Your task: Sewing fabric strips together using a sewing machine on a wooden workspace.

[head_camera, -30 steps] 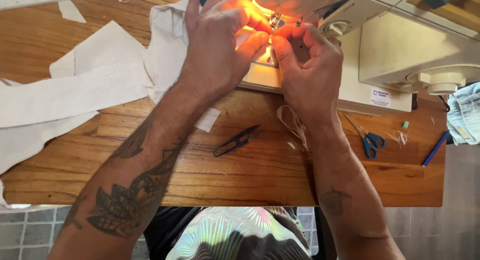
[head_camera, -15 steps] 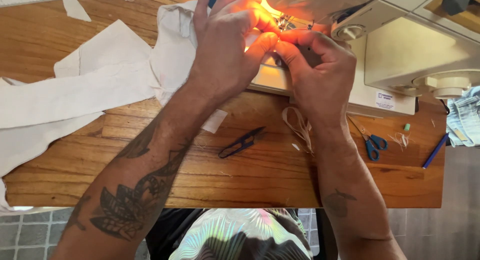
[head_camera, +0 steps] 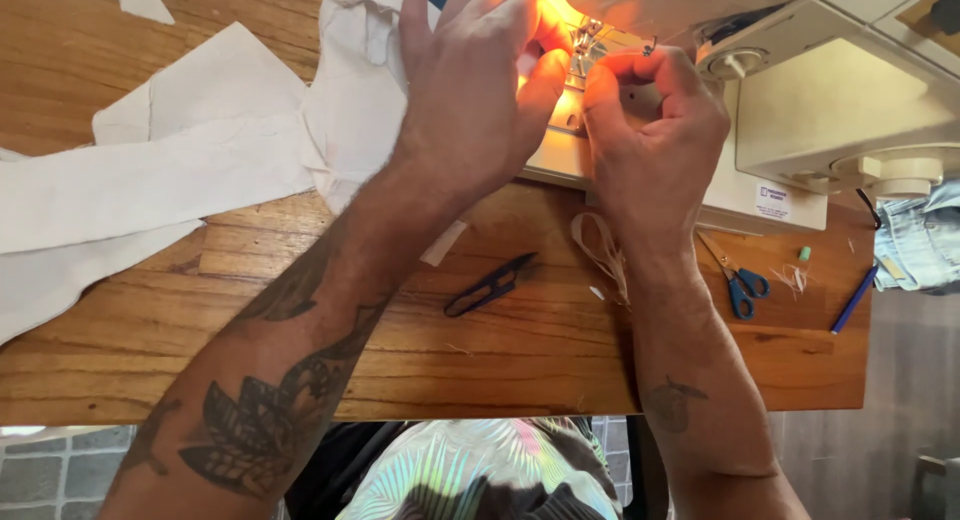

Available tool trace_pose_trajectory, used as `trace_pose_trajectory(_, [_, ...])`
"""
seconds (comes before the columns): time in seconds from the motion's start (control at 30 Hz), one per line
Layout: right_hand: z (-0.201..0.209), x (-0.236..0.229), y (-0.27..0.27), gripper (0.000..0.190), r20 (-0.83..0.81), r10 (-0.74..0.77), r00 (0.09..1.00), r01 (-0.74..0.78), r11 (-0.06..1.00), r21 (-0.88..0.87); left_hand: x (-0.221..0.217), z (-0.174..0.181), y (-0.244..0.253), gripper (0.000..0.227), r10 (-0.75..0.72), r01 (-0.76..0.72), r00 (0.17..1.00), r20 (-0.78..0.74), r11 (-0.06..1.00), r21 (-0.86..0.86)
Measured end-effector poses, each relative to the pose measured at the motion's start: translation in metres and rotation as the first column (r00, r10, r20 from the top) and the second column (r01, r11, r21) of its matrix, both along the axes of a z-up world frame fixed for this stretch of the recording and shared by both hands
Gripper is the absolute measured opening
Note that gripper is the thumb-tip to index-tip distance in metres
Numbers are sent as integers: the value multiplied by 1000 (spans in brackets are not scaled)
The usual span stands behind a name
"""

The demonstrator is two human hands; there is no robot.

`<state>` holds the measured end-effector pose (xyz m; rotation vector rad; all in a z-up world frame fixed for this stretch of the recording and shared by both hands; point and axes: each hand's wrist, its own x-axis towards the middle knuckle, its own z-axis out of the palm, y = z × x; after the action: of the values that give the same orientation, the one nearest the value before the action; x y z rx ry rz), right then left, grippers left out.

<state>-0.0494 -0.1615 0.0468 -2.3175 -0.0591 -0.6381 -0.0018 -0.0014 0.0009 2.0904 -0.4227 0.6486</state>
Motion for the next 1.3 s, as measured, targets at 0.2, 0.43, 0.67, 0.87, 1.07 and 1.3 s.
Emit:
trace_pose_trajectory(0.2, [-4,3,18,13,102,-164,981,169,985,-43,0,0,-1,14,-1,1,1000,2,1000,5])
trace_pose_trajectory(0.43, [-12,-1,6,14,195,-144,970,180,966,-183,-2,2,0,21,-7,9,998,-59,999,32])
trace_pose_trajectory(0.67, [-6,-16,0,11,238,83,968,-23,970,-243,-5,8,9,22,-53,59,994,-92,996,66])
trace_pose_trajectory(0.87, [0,-14,-2,14,265,67,962,-23,986,-166,-108,106,51,42,-584,581,808,78,770,-263])
trace_pose_trajectory(1.07, [-4,-17,-3,10,291,198,936,-145,970,-194,-145,112,77,77,-878,803,447,171,309,-510])
trace_pose_trajectory(1.3, [-1,-22,-8,9,306,251,918,-177,952,-250,-145,93,77,46,-936,861,313,162,208,-464])
